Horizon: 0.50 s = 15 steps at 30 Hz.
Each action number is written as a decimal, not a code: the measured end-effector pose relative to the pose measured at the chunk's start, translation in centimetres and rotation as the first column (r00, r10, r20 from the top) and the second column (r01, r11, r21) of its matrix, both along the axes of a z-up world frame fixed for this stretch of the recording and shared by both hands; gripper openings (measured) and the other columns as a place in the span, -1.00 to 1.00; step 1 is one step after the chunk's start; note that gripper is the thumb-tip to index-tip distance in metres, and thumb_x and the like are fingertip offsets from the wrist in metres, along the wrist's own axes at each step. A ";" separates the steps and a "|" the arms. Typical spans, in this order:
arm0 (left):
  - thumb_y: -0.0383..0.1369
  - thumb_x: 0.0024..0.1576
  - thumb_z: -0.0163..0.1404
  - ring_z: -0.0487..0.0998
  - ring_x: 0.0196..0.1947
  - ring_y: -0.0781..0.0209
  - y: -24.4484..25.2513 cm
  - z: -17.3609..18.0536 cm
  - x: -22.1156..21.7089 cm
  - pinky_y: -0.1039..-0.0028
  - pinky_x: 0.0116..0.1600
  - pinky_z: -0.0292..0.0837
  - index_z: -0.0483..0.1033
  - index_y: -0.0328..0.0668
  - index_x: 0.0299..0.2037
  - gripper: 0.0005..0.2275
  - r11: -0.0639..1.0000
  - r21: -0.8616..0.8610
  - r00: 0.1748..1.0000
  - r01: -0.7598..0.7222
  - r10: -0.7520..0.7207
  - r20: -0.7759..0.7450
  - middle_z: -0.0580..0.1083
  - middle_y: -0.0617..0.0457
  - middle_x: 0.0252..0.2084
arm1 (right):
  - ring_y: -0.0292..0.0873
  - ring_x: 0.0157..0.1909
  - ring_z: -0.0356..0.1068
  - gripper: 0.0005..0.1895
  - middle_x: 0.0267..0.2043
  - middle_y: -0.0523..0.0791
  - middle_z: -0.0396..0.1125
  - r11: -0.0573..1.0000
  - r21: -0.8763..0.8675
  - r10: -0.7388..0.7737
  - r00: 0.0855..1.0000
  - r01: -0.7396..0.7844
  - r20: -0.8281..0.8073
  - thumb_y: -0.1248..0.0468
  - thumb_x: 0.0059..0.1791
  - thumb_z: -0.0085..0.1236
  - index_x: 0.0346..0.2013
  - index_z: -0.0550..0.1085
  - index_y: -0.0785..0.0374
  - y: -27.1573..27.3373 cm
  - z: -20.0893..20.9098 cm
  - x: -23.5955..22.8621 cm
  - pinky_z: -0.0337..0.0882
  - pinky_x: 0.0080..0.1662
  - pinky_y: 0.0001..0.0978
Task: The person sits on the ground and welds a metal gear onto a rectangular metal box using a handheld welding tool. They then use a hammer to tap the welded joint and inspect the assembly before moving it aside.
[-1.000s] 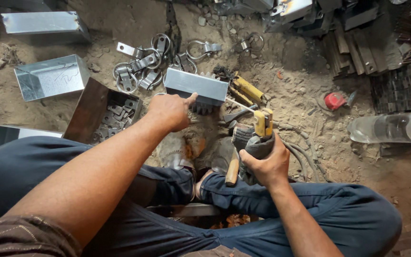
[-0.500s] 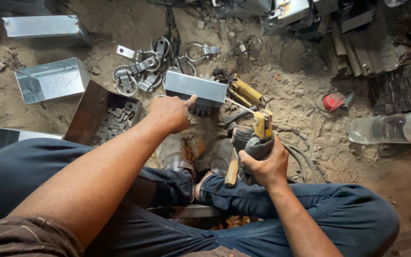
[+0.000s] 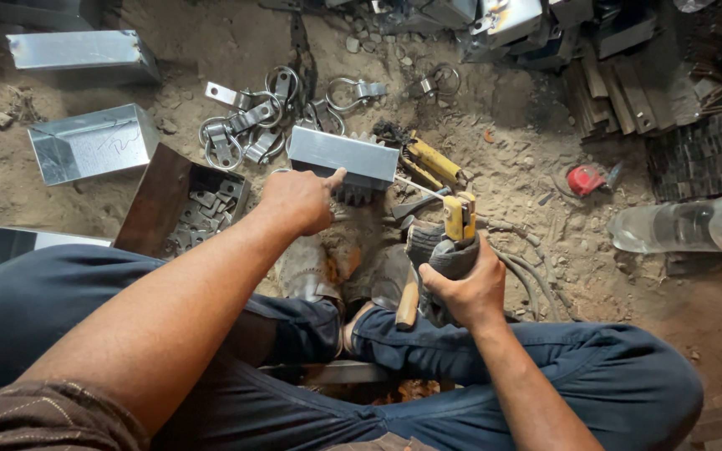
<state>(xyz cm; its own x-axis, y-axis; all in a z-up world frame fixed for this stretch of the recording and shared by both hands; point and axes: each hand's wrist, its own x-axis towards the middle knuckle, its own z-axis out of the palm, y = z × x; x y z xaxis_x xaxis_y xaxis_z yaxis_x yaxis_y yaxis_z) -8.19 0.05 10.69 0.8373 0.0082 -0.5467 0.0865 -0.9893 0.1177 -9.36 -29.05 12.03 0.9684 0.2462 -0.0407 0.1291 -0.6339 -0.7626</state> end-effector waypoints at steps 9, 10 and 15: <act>-0.29 0.11 -0.02 0.63 -0.07 -0.01 0.2 -0.5 0.0 0.20 -0.06 0.54 0.04 0.40 0.50 -0.31 1.000 0.009 1.000 -0.008 0.008 0.002 0.58 -0.04 -0.02 | -0.19 -0.25 0.56 -0.48 -0.28 -0.07 0.52 0.999 0.035 -0.025 0.999 0.027 -0.034 0.13 -0.32 0.44 -0.16 0.50 0.24 0.2 -0.5 -0.2 0.53 -0.14 -0.31; -0.30 0.11 -0.03 0.63 -0.07 -0.02 0.1 -0.7 -0.2 0.19 -0.06 0.54 0.05 0.40 0.50 -0.31 1.000 0.002 1.000 -0.010 0.010 0.007 0.58 -0.05 -0.02 | -0.18 -0.25 0.55 -0.46 -0.28 -0.07 0.52 0.999 0.040 -0.032 0.998 0.034 -0.053 0.13 -0.33 0.45 -0.15 0.49 0.25 0.1 -0.6 -0.3 0.53 -0.14 -0.30; -0.31 0.11 -0.06 0.63 -0.08 -0.06 0.2 -1.9 0.0 0.16 -0.06 0.53 0.07 0.39 0.49 -0.33 1.000 -0.019 1.000 -0.002 0.003 0.025 0.58 -0.07 -0.04 | -0.14 -0.25 0.54 -0.42 -0.28 -0.06 0.49 0.999 -0.049 -0.011 0.986 0.019 0.164 0.10 -0.33 0.49 -0.14 0.47 0.26 -0.3 -0.6 -0.3 0.51 -0.14 -0.27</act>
